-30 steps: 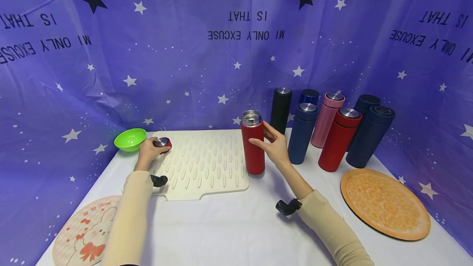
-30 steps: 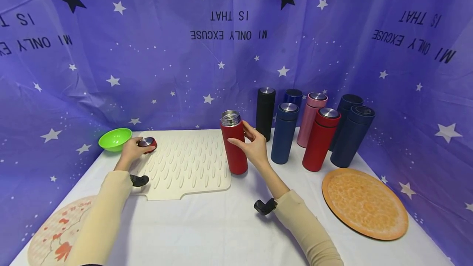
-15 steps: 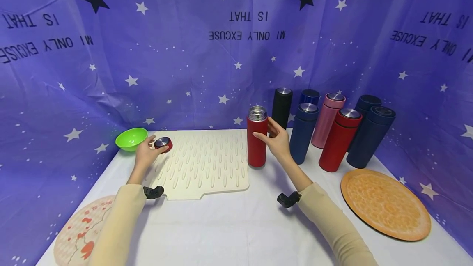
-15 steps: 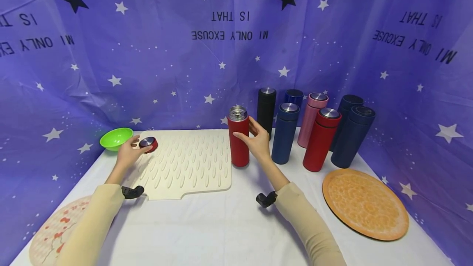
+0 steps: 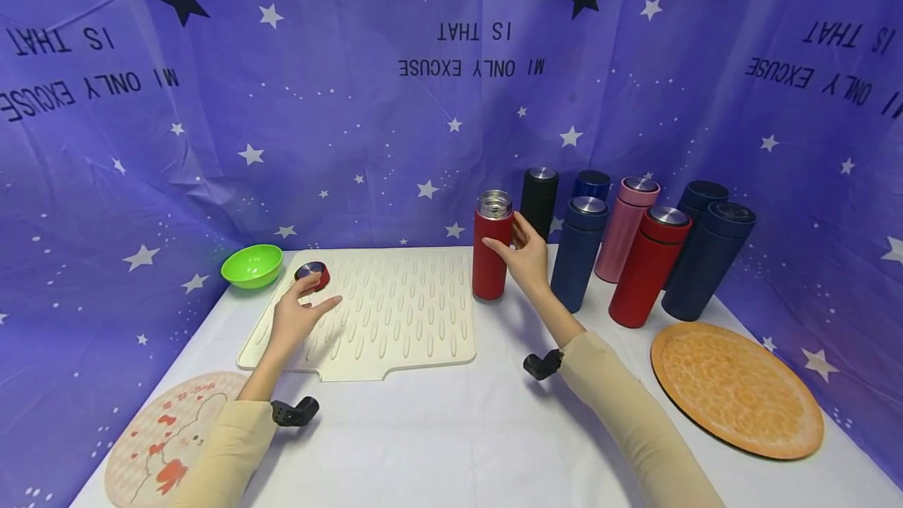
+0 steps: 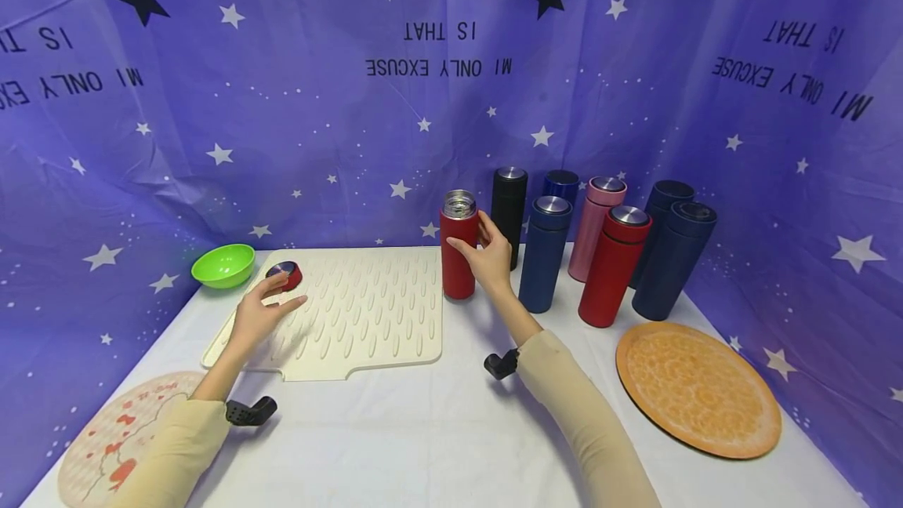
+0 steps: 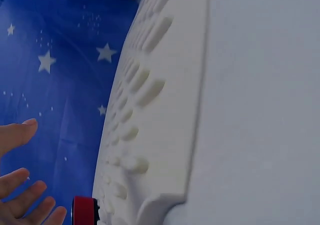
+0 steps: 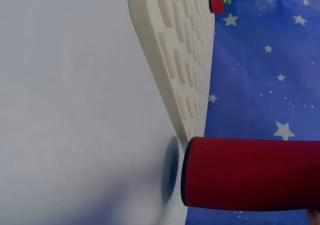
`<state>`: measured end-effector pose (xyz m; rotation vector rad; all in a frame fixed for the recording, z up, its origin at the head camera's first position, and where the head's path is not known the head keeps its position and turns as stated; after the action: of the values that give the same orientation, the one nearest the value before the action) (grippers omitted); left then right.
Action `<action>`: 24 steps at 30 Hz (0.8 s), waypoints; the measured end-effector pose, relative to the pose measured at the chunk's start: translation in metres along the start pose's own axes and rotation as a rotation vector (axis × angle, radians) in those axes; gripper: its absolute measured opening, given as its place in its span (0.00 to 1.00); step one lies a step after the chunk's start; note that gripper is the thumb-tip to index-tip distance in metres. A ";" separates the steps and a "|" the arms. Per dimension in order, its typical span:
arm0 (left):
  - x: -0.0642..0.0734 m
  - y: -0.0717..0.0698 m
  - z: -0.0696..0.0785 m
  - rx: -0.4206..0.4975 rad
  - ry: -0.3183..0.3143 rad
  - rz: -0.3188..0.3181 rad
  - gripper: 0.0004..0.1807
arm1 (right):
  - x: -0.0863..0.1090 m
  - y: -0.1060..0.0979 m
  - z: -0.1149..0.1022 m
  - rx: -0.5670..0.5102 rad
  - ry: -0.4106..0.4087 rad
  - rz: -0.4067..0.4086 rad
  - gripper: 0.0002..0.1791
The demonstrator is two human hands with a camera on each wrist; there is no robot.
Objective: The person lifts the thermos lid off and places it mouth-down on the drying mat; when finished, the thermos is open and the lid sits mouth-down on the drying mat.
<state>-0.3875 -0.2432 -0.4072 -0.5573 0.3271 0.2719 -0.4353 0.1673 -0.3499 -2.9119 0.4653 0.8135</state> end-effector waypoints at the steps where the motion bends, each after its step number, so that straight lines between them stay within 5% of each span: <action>1: 0.004 0.001 0.002 0.011 0.004 -0.006 0.36 | -0.002 0.001 0.002 -0.002 0.008 0.011 0.44; 6: 0.022 0.003 0.007 0.017 -0.019 -0.042 0.35 | -0.014 0.003 0.012 -0.018 0.041 0.075 0.44; 15: 0.044 0.005 -0.010 -0.101 -0.064 -0.112 0.38 | -0.036 0.012 0.025 -0.010 0.030 0.111 0.43; 24: 0.048 0.008 -0.011 -0.122 -0.072 -0.154 0.39 | -0.046 0.017 0.034 0.002 0.039 0.138 0.42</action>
<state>-0.3491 -0.2345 -0.4374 -0.6880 0.1975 0.1634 -0.4947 0.1685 -0.3547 -2.9251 0.6771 0.7730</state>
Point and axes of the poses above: each hand's wrist, its own x-axis away from the middle knuckle, its own y-axis out of the palm, z = x × y, the point moved 7 cm from there along -x, towards the middle knuckle, and after that the axes turned 5 degrees about z, right-handed, at the moved point
